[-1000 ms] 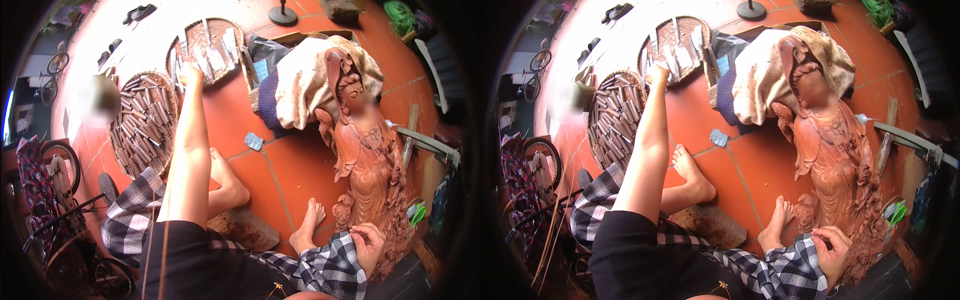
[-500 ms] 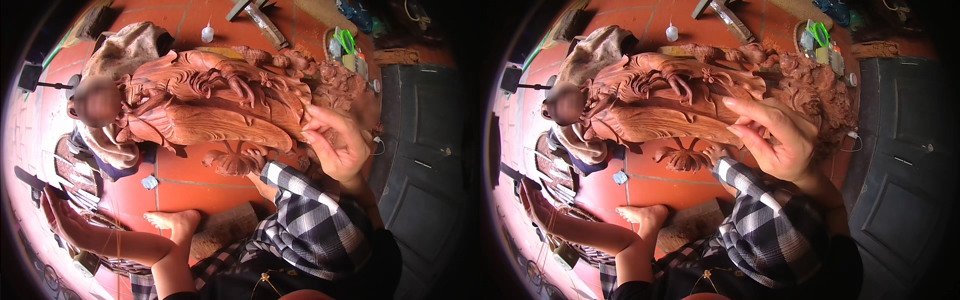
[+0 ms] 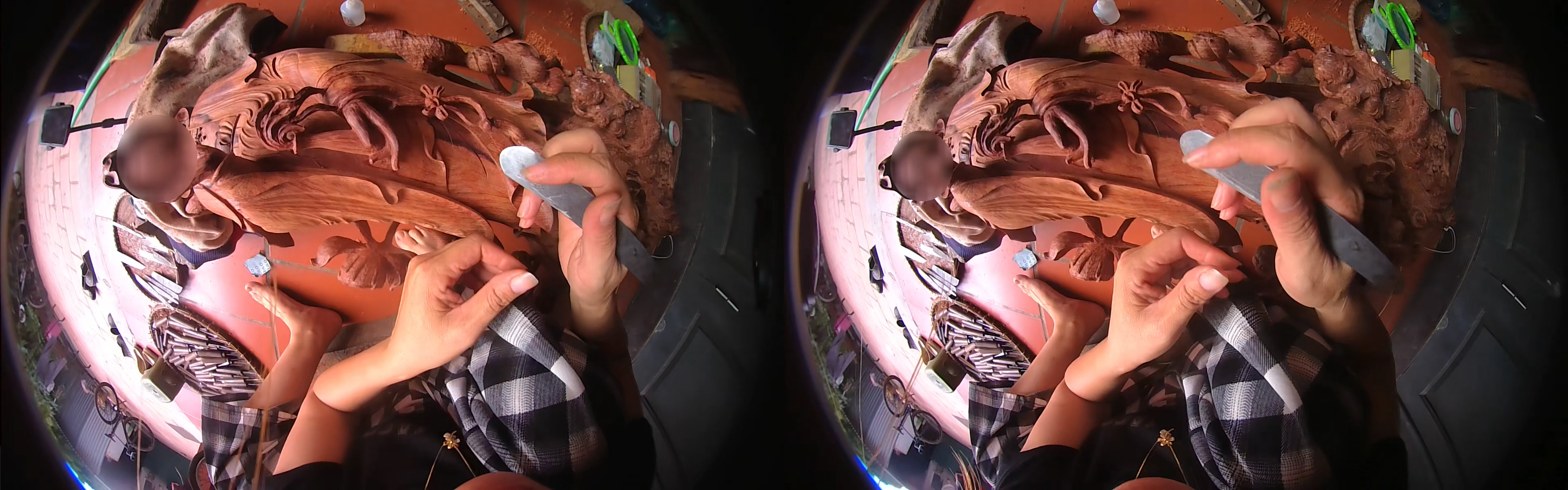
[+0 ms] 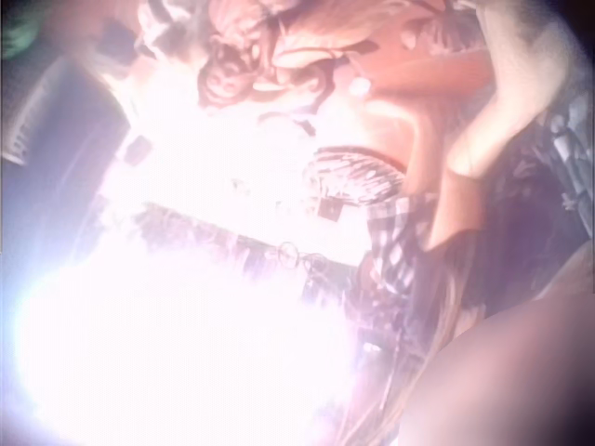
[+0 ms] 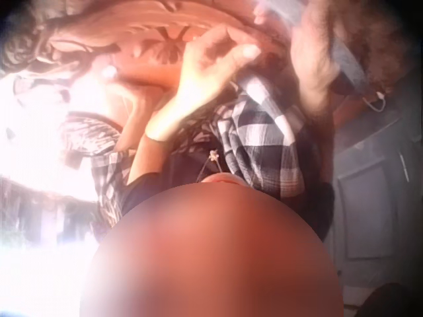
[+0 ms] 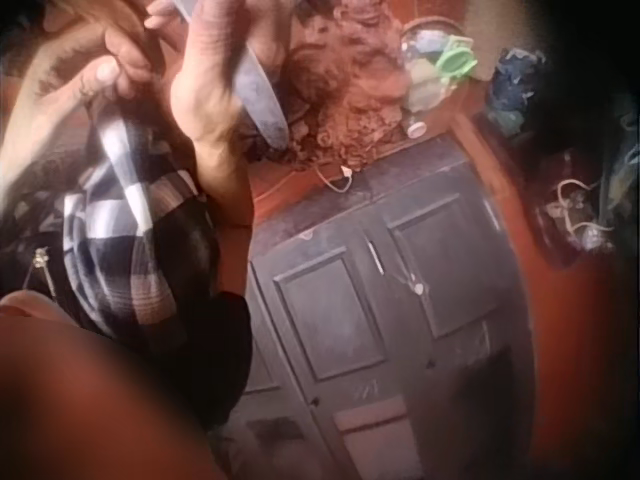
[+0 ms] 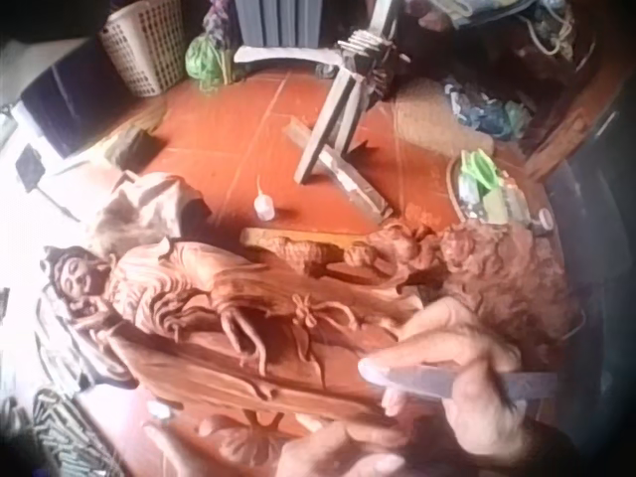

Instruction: The person is carving a wooden sculpture of a figure, using various hand tools to refine details on the face, hair, and clothing. They switch between different carving tools and occasionally wipe the sculpture with a cloth.

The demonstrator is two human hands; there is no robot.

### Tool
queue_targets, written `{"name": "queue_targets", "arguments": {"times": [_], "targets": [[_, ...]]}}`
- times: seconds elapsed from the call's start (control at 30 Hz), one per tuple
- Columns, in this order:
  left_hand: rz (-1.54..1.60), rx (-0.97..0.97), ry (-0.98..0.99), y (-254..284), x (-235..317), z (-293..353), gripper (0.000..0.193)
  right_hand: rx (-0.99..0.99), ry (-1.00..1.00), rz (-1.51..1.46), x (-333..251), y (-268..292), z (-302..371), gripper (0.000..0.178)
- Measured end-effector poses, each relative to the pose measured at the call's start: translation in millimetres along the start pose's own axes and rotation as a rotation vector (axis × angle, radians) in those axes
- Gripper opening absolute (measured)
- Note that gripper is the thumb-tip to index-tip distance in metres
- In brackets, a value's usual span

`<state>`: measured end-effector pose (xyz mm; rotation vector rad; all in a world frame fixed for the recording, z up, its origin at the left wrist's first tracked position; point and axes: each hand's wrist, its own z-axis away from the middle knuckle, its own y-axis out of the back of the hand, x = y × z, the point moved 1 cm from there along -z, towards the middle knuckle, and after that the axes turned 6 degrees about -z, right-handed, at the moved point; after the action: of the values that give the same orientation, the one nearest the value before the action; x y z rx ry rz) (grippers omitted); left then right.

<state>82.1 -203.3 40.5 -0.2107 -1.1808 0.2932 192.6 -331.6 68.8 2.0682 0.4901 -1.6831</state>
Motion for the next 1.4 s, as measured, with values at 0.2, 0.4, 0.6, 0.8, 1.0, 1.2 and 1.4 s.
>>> {"name": "queue_targets", "arguments": {"times": [0.2, 0.4, 0.6, 0.8, 1.0, 1.2, 1.4], "targets": [[-0.172, 0.328, -0.346, 8, -5, 6, 0.036, -0.123, -0.279, -0.269, -6, 16, -1, 0.033], [-0.505, -0.044, -0.468, 3, 9, 8, 0.021, -0.234, -0.172, -0.057, -19, 11, 0, 0.031], [-0.497, 0.146, -0.556, -17, 17, 7, 0.030, 0.064, 0.333, 0.697, 0, -1, -1, 0.036], [-0.206, -0.036, -0.364, -9, 9, 0, 0.037, -0.114, 0.101, 0.288, -7, -7, -12, 0.029], [0.683, -0.147, 0.013, 0, -9, -6, 0.041, -0.029, 0.312, 0.443, 18, -29, 1, 0.017], [0.978, -0.120, 0.061, -2, -8, -7, 0.047, -0.078, 0.406, 0.583, 20, -43, -2, 0.009], [0.993, -0.110, 0.110, 0, -2, -9, 0.047, -0.088, 0.429, 0.626, 21, -45, -4, 0.008]]}}
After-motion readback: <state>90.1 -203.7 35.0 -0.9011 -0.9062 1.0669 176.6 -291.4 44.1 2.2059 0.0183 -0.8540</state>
